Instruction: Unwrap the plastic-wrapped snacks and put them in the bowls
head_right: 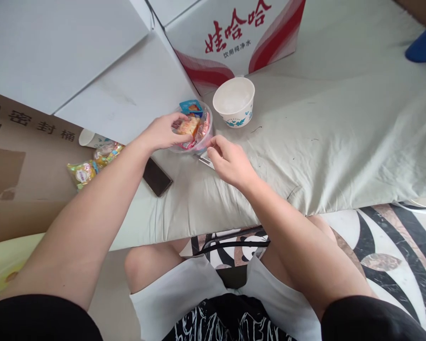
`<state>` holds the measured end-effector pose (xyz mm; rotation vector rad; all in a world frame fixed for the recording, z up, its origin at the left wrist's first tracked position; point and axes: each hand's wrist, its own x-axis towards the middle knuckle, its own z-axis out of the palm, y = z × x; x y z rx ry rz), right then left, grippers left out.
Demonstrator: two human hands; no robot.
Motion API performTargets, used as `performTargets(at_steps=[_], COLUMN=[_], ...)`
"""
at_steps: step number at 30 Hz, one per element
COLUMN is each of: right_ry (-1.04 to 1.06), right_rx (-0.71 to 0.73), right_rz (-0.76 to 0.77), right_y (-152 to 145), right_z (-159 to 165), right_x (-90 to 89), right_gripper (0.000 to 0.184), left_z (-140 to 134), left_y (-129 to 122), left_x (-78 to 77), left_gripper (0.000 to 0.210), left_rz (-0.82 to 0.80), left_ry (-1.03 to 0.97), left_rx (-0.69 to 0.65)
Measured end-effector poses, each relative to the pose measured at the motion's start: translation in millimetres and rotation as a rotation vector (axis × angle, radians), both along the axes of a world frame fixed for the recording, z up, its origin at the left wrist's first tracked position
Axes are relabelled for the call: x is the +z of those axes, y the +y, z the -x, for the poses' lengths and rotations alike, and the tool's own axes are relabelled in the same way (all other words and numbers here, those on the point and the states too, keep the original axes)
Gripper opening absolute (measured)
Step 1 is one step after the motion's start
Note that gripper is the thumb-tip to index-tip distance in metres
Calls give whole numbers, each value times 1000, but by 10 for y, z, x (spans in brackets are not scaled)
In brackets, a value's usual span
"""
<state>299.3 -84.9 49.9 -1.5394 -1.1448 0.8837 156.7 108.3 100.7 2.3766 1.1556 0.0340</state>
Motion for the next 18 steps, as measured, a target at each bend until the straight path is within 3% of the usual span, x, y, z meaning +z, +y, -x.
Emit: performTargets(at_steps=[3,6,9,12,15,18], right_ry=[-73,-170,-356,-556,-684,-735], right_rx=[23,63,138,235,289,288], right_rz=[34,65,152,259,295,284], right_y=[12,11,-2,-12,-10,2], right_z=[14,34,57,87,125,167], right_x=[-9,-24,-53,-86,-115,-142], right_gripper=[19,20,25,37,44,43], left_z=[26,99,265,506,733,895], left_y=[47,55,-128,-505,-889,-1109], left_x=[-49,-61,7,13,-159,-439], left_gripper=[53,46,39,48,56,64], left_rz=[-54,-14,202,516,797,895], left_ry=[-53,-281,-624,-811,-948,-1021], left_rx=[94,237,348,388,462,495])
